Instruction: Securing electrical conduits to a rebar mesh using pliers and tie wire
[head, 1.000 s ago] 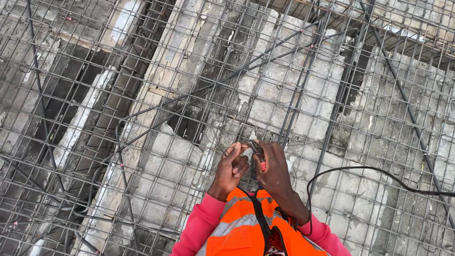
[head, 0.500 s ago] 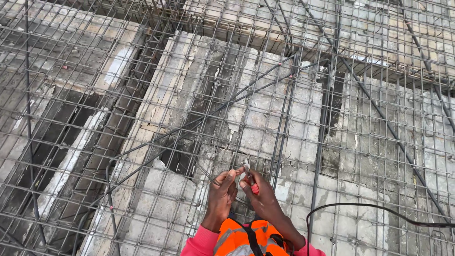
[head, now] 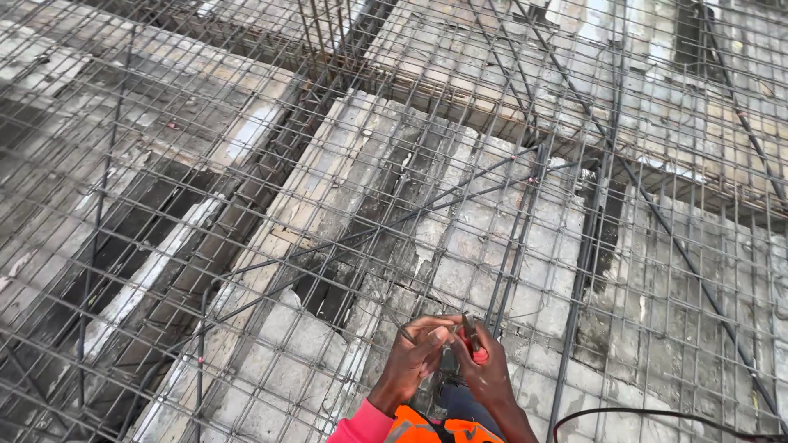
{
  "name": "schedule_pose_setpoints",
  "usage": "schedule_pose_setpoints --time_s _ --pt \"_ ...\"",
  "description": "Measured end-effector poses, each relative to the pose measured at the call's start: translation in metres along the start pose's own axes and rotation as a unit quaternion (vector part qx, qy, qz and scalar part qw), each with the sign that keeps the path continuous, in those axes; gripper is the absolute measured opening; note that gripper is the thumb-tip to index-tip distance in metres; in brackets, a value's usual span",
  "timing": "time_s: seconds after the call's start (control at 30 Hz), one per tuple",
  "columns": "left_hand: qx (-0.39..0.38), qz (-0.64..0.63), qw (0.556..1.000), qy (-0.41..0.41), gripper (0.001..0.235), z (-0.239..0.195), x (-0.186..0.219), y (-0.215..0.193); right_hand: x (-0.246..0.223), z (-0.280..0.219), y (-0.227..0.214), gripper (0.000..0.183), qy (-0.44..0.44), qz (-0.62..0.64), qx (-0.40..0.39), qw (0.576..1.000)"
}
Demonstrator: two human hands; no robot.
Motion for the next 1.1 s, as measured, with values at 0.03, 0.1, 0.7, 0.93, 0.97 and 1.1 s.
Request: schedule_pose_setpoints --time_s 0.03,0.1,0.7,0.93,0.97,1.1 --pt "0.013 -0.002 1.000 0.016 0.026 0.000 0.010 0.002 -0.006 0.003 -0.002 0.045 -0.009 0.000 -0.019 1.000" --pt "-0.078 0.107 0.991 0.007 0.055 -0.003 0.021 0.018 -0.008 0.003 -0.017 0.033 0.023 -0.024 0.026 0.999" --pt "0.093 0.067 0.992 0.056 0.023 0.014 0.004 0.035 0.032 0.021 0.000 0.034 0.010 -0.096 -0.051 0.994" --pt "0.099 0.104 0.989 -0.019 0.022 0.009 0.024 0.050 0.019 0.014 0.002 0.039 -0.054 -0.125 -0.013 0.991" --pt "0.090 0.091 0.992 -0.015 0.021 0.011 0.023 0.051 0.009 0.014 0.002 0.051 -0.054 -0.107 -0.009 0.993" --pt "0.066 0.054 0.996 -0.005 0.023 0.015 0.019 0.053 0.006 0.017 0.002 0.056 -0.070 -0.076 0.023 0.994"
Point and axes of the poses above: each hand's wrist, its own z-axis towards the middle knuckle, its own y-axis out of the palm, x = y × z, the point moved 6 cm from there along z, towards the middle knuckle, and after that the axes turned 6 degrees about x, right-handed, at the moved point
